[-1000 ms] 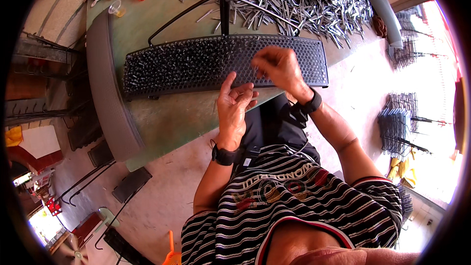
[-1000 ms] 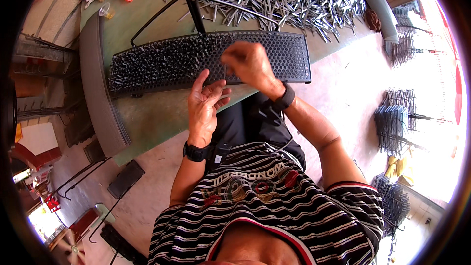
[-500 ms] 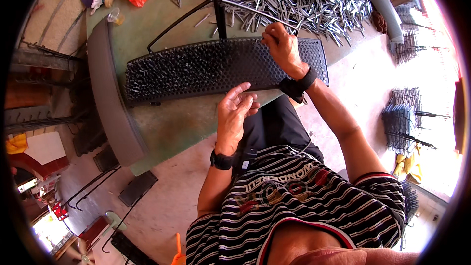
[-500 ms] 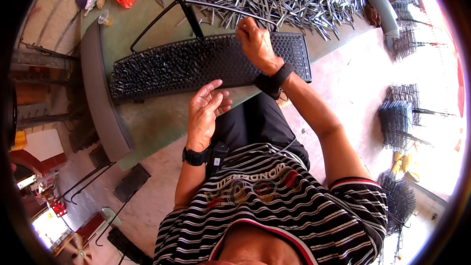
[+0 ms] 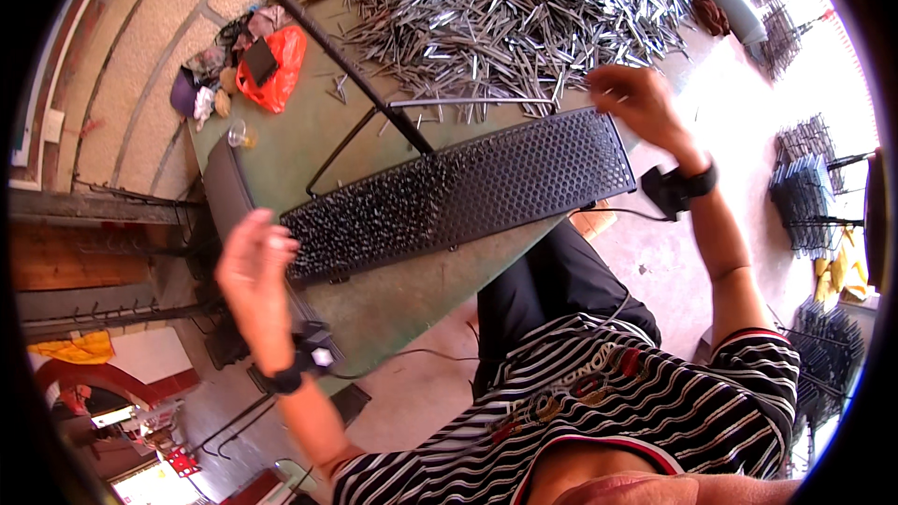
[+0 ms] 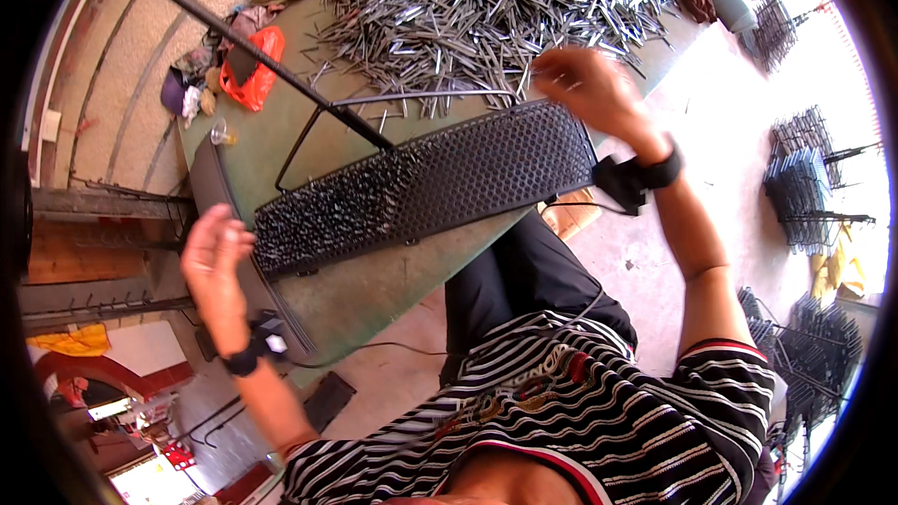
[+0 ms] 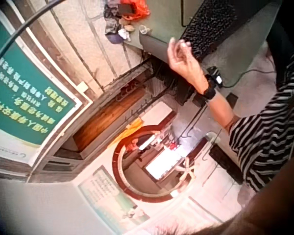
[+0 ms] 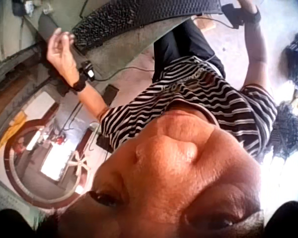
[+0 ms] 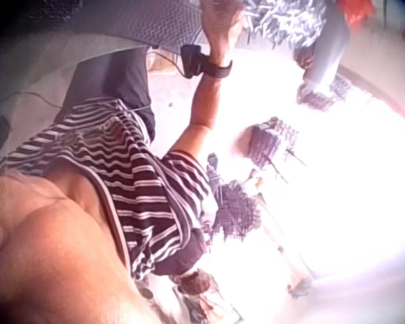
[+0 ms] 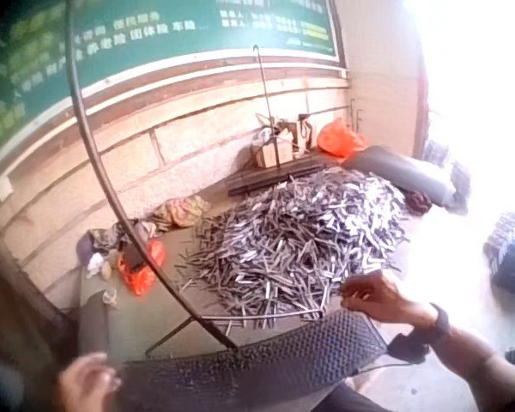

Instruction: The person sorts through a large pile of metal parts on a table, gathering a small bunch of long, thin metal rods in one hand and inserting them one by one into the holes of a perforated metal plate.

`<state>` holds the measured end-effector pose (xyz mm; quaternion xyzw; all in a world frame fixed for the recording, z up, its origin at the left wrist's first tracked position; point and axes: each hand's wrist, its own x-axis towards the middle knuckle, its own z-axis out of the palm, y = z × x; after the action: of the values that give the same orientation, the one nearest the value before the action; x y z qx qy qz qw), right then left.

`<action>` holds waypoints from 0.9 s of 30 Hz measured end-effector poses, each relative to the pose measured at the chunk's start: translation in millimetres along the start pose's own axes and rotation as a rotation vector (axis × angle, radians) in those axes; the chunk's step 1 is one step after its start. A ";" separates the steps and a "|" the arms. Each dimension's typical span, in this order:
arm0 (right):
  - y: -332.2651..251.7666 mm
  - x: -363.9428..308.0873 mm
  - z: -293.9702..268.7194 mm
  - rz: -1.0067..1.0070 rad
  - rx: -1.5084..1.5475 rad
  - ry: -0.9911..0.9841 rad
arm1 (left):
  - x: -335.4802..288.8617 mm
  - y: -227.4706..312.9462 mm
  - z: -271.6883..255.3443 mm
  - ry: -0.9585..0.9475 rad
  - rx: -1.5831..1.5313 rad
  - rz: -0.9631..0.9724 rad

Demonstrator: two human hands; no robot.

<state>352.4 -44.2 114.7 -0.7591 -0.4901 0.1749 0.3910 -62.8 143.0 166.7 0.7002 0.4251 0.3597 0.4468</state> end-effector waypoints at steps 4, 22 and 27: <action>36.5 32.7 -87.6 -0.232 -0.143 0.378 | 121.0 11.2 -58.9 0.056 0.524 0.131; 72.8 203.6 73.0 -0.524 -0.490 -0.187 | 334.4 -68.7 261.3 -0.652 0.873 0.557; 72.4 203.1 109.0 -0.509 -0.593 -0.218 | 355.7 -97.0 288.7 -0.592 0.916 0.590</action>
<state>418.7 165.3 14.2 -0.6705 -0.7301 0.0031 0.1316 300.9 399.9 21.7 0.9789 0.1829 0.0395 0.0814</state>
